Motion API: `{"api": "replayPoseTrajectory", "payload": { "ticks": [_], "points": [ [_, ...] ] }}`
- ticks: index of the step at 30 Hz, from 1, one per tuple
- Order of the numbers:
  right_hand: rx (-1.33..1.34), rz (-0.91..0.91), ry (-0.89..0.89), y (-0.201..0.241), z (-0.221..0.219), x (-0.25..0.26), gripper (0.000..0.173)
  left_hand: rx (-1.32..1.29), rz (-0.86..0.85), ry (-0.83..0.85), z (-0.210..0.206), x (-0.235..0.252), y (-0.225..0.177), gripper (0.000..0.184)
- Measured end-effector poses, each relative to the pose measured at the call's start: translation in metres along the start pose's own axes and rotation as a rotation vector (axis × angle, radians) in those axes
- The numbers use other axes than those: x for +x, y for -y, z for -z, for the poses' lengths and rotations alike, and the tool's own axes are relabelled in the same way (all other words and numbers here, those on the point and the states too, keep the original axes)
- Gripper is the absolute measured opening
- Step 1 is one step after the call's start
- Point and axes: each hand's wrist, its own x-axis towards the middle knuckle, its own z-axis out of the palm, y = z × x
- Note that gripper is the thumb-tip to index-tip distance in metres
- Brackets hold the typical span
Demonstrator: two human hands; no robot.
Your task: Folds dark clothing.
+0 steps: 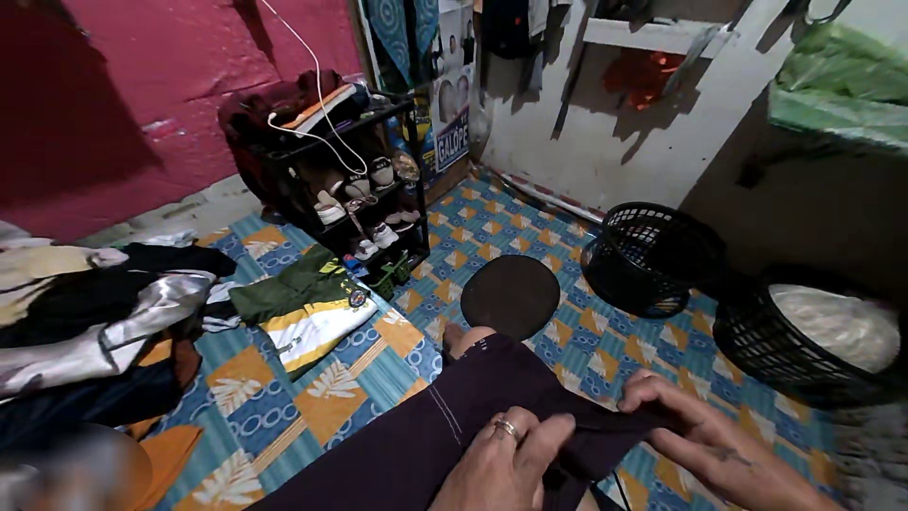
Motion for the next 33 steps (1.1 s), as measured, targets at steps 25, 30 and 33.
{"api": "replayPoseTrajectory", "payload": {
  "ticks": [25, 30, 33],
  "points": [
    [-0.309, 0.017, 0.415, 0.054, -0.021, -0.02, 0.033, 0.121, -0.066, 0.447, 0.034, -0.001, -0.03, 0.014],
    [-0.322, 0.058, 0.394, 0.059, -0.038, -0.016, 0.03, 0.069, -0.1, 0.454, 0.04, 0.001, -0.038, 0.015],
    [-0.446, 0.009, 0.526, 0.049, -0.037, -0.013, 0.028, 0.019, -0.113, 0.479, 0.044, 0.0, -0.042, 0.016]
  ]
}}
